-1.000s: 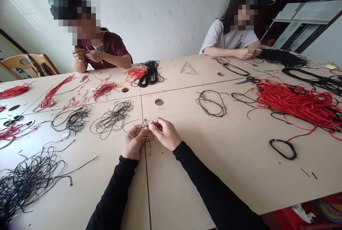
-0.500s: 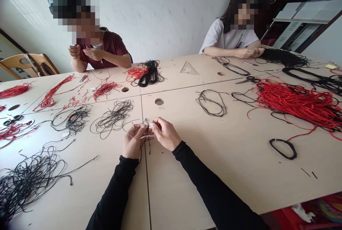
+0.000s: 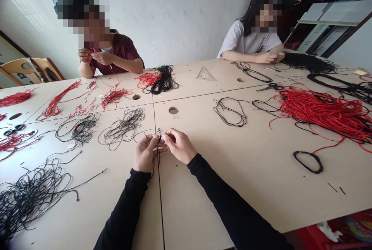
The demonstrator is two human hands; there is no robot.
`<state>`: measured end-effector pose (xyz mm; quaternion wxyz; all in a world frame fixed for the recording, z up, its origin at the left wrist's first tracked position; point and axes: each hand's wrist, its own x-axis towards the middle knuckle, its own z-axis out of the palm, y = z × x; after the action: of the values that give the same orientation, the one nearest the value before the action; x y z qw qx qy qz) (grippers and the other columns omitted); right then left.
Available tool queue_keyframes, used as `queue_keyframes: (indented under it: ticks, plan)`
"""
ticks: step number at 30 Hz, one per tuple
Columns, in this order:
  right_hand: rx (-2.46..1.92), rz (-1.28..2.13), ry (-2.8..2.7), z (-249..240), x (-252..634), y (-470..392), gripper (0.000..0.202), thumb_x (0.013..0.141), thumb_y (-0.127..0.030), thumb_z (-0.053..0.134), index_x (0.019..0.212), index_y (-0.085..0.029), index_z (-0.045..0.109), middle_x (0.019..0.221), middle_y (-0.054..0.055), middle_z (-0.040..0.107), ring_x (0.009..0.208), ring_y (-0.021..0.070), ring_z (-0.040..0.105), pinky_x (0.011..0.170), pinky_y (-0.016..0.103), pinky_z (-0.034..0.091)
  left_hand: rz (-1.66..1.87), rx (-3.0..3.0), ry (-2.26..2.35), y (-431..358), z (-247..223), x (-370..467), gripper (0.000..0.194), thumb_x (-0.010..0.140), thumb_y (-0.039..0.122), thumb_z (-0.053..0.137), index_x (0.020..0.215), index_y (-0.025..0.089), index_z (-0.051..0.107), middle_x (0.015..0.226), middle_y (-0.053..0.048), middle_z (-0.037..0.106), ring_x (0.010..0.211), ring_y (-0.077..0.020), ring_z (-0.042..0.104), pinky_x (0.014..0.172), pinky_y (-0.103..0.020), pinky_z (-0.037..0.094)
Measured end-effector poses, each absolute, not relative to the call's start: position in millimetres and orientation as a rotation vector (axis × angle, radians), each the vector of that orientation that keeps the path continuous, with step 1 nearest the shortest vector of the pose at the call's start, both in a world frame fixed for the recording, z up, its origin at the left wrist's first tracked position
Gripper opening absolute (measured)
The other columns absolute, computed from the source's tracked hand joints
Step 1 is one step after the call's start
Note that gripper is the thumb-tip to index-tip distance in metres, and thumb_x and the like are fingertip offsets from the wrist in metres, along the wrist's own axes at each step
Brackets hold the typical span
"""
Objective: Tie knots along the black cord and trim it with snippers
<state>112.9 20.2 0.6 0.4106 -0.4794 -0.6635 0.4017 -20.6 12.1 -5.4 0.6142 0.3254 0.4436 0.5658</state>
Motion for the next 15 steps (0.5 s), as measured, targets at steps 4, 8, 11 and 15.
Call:
queue_keyframes:
  ticks: [4, 8, 11, 15]
  plan:
    - [-1.212, 1.001, -1.678, 3.0, 113.0, 19.5, 0.026, 0.088, -0.042, 0.046, 0.082, -0.018, 0.054, 0.072, 0.001, 0.059, 0.064, 0.014, 0.051, 0.062, 0.026, 0.042, 1.305, 0.766, 1.021, 11.3, -5.4, -20.5, 0.032, 0.069, 0.04, 0.072, 0.08, 0.014, 0.055, 0.068, -0.003, 0.063, 0.062, -0.014, 0.062, 0.058, -0.03, 0.055]
    - [-1.238, 0.953, -1.712, 3.2, 112.4, 19.4, 0.026, 0.089, -0.042, 0.045, 0.08, -0.018, 0.053, 0.068, 0.0, 0.058, 0.06, 0.0134, 0.049, 0.059, 0.026, 0.041, 1.33, 0.78, 1.027, 11.8, -6.9, -20.6, 0.031, 0.069, 0.04, 0.072, 0.078, 0.015, 0.055, 0.065, 0.0, 0.06, 0.061, -0.0127, 0.059, 0.058, -0.03, 0.055]
    - [-1.25, 0.925, -1.728, 2.3, 111.7, 19.6, 0.027, 0.089, -0.042, 0.043, 0.081, -0.018, 0.054, 0.069, 0.001, 0.057, 0.06, 0.0133, 0.048, 0.059, 0.026, 0.04, 1.356, 0.773, 1.023, 12.7, -7.7, -21.0, 0.031, 0.069, 0.039, 0.072, 0.079, 0.015, 0.055, 0.064, 0.0, 0.059, 0.061, -0.0119, 0.058, 0.058, -0.029, 0.055]
    - [-1.236, 0.957, -1.692, 2.5, 111.2, 19.5, 0.027, 0.089, -0.042, 0.045, 0.082, -0.018, 0.055, 0.073, 0.002, 0.059, 0.063, 0.0141, 0.05, 0.062, 0.026, 0.042, 1.325, 0.75, 0.979, 13.1, -6.1, -22.1, 0.03, 0.07, 0.039, 0.071, 0.081, 0.014, 0.057, 0.067, -0.001, 0.06, 0.061, -0.0119, 0.059, 0.059, -0.03, 0.056]
